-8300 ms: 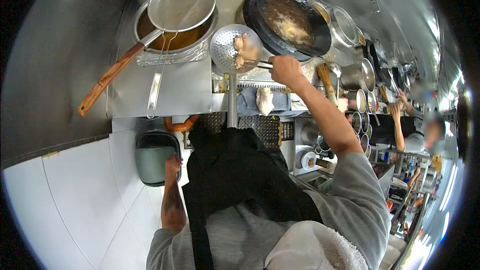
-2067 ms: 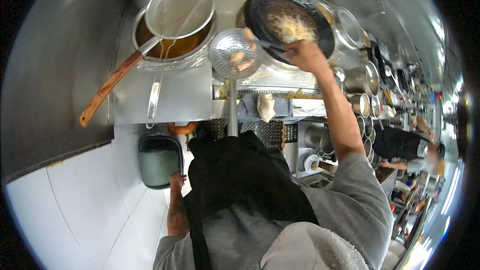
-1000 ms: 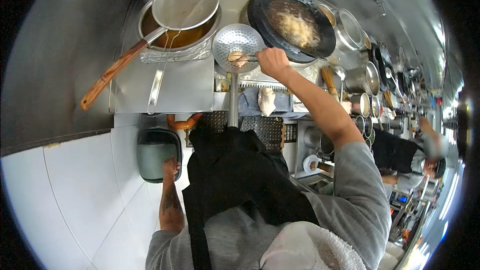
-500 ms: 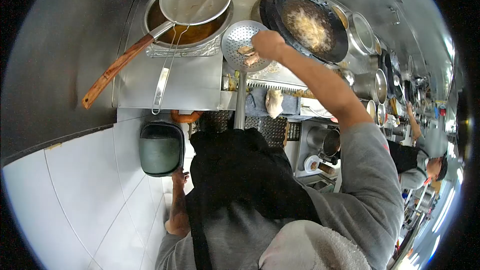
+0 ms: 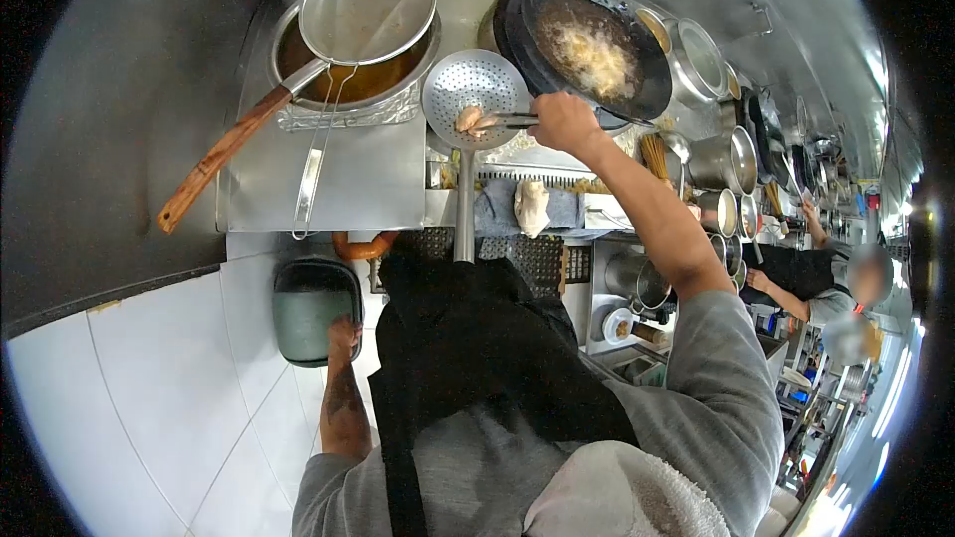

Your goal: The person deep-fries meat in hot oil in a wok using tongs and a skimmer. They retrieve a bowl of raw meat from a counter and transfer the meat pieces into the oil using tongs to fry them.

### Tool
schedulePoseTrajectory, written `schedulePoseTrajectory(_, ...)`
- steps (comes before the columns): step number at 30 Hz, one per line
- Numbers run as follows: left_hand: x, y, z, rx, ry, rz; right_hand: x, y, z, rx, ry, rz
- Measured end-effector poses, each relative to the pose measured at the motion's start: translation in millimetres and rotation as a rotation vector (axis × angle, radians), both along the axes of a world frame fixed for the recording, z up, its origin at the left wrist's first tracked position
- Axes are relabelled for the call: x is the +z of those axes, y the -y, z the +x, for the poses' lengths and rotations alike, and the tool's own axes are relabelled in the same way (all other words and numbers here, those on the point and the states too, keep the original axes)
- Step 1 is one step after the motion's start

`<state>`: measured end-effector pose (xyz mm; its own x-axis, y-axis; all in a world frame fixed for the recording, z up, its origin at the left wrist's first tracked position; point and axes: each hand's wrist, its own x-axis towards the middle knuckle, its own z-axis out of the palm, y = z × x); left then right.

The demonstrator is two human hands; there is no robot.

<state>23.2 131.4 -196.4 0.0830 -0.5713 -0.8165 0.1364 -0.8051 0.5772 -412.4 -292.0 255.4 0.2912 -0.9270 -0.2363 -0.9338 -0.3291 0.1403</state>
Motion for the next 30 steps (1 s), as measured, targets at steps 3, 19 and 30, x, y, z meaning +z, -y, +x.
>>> schedulePoseTrajectory(3, 24.9, -0.2, 3.1, -0.106, 0.076, -0.049, -3.7, -4.0, 2.6, 0.091, -0.004, -0.048)
schedulePoseTrajectory(19, 93.3, -19.6, -39.0, 0.272, 0.053, 0.368, -0.7, 67.8, 60.8, 0.498, -0.223, 0.015)
schedulePoseTrajectory(30, 83.8, -31.9, -61.9, 0.371, -0.126, 0.352, -22.8, 111.7, 65.1, 0.336, -0.187, 0.373)
